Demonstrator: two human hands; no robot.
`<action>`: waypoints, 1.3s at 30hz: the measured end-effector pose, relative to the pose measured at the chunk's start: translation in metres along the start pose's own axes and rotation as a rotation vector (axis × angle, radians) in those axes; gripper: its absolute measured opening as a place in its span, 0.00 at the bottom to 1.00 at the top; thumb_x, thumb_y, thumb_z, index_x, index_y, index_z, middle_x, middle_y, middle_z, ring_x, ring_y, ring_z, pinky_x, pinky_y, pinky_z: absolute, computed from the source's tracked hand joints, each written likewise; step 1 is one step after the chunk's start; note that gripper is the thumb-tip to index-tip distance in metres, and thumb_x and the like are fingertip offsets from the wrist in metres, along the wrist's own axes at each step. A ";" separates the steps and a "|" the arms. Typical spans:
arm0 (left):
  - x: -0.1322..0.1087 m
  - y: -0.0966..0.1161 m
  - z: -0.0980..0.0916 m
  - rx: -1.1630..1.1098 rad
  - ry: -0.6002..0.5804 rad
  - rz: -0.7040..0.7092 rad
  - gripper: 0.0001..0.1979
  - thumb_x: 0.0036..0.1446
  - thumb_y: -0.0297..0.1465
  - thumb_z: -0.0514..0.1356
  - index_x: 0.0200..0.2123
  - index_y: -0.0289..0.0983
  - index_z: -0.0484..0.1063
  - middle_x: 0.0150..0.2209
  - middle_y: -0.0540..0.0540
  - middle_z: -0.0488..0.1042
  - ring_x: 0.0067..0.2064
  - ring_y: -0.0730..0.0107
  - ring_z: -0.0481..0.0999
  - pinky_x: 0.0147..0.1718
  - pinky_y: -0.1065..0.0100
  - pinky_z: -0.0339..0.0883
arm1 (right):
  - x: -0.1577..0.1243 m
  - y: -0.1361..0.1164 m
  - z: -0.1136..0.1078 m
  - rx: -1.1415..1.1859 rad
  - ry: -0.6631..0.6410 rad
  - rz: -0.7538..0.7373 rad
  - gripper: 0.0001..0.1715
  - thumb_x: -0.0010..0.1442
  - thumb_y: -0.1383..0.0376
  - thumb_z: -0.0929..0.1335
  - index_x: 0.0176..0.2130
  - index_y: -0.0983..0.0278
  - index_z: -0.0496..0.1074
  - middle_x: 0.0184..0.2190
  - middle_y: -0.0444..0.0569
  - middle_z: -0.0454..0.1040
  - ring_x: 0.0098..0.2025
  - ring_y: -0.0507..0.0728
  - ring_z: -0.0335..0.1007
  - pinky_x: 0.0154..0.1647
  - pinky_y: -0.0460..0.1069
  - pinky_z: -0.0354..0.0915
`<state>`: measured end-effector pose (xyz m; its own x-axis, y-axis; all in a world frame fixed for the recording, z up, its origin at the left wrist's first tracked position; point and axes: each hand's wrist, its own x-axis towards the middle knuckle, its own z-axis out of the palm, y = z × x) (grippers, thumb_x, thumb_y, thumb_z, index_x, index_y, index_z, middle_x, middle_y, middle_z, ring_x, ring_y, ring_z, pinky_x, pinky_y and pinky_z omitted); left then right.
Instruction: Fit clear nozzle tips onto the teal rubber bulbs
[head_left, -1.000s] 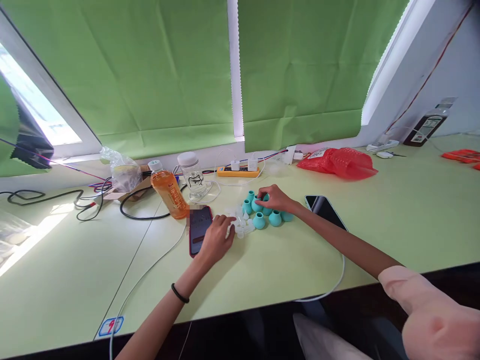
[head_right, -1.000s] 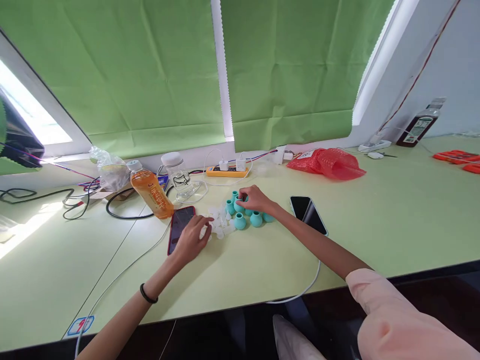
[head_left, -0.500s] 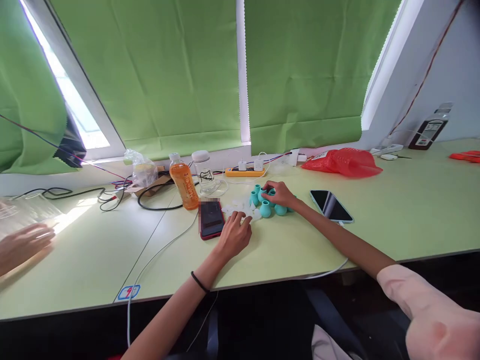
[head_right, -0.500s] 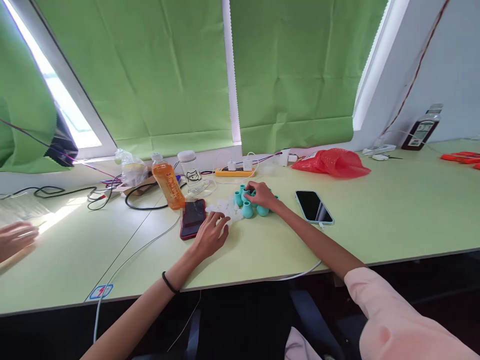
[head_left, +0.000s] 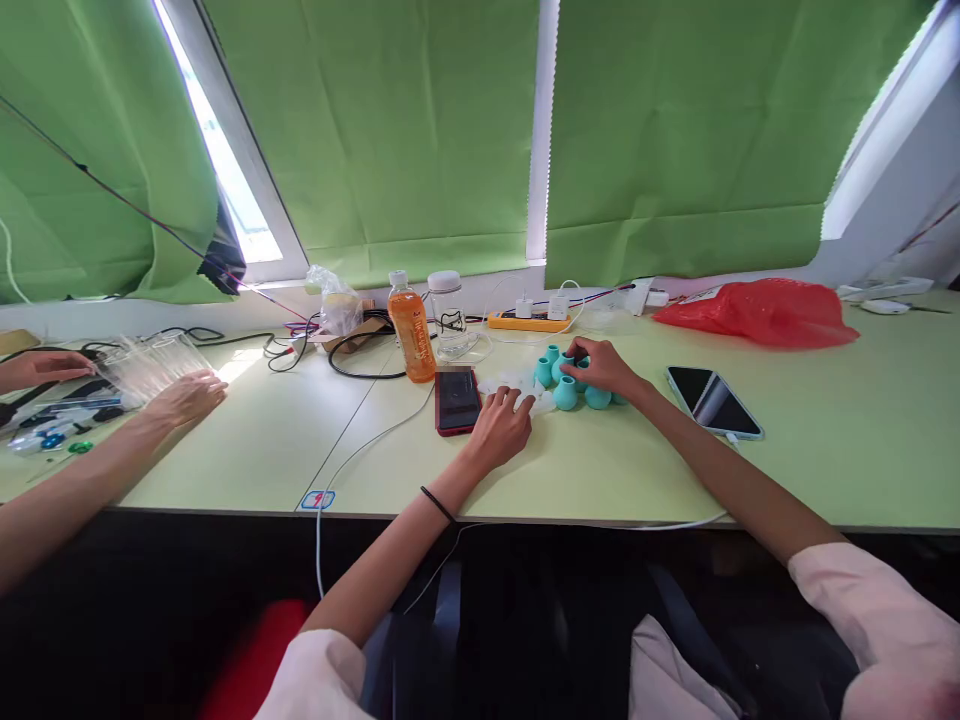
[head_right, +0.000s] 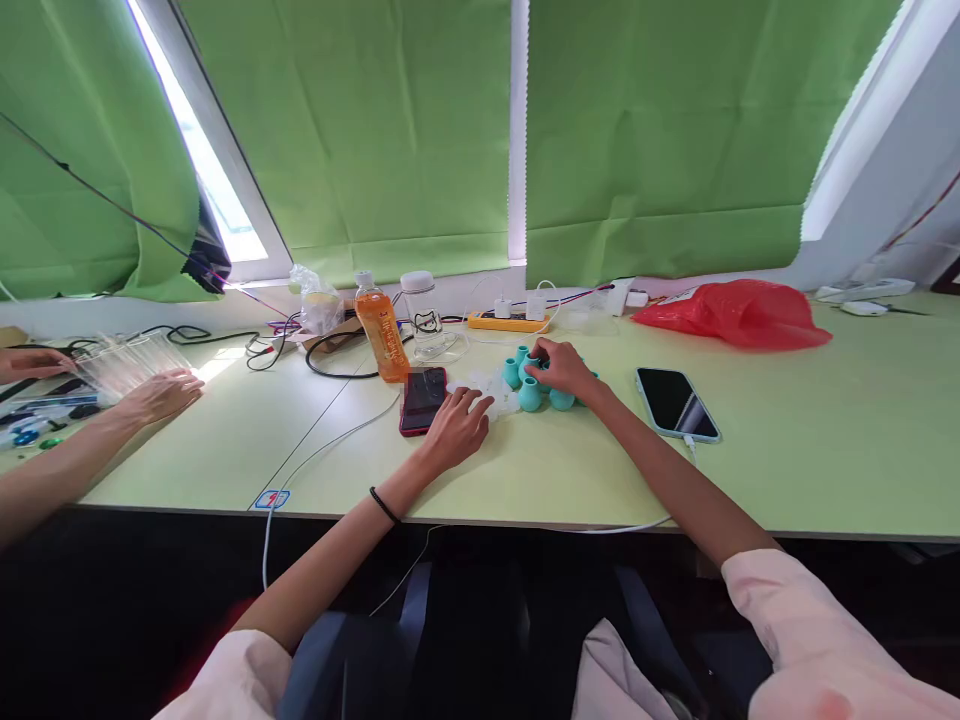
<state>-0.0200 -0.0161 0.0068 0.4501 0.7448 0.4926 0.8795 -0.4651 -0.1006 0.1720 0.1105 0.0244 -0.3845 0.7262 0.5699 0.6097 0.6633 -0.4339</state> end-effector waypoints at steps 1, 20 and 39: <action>0.000 0.000 0.001 0.004 -0.009 -0.001 0.15 0.55 0.26 0.45 0.47 0.34 0.58 0.45 0.38 0.62 0.47 0.57 0.58 0.42 0.58 0.57 | 0.000 0.001 -0.001 0.005 -0.008 -0.002 0.10 0.41 0.62 0.67 0.26 0.65 0.65 0.25 0.47 0.70 0.27 0.54 0.66 0.31 0.49 0.62; 0.017 -0.006 0.018 -0.200 -0.114 0.183 0.13 0.57 0.27 0.44 0.45 0.36 0.59 0.37 0.43 0.68 0.40 0.67 0.67 0.36 0.67 0.63 | -0.005 0.000 -0.005 0.013 -0.078 -0.062 0.11 0.45 0.60 0.66 0.29 0.63 0.64 0.26 0.45 0.70 0.29 0.53 0.66 0.31 0.47 0.63; 0.014 -0.007 0.016 -0.254 -0.144 0.193 0.13 0.56 0.33 0.48 0.43 0.35 0.62 0.36 0.42 0.70 0.38 0.65 0.68 0.37 0.65 0.62 | -0.012 -0.002 0.005 -0.080 -0.125 -0.208 0.10 0.48 0.59 0.65 0.27 0.63 0.65 0.26 0.46 0.70 0.27 0.53 0.64 0.31 0.48 0.59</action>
<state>-0.0177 0.0050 0.0005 0.6377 0.6827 0.3567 0.7177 -0.6948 0.0468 0.1716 0.1016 0.0147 -0.5873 0.5957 0.5480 0.5593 0.7880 -0.2572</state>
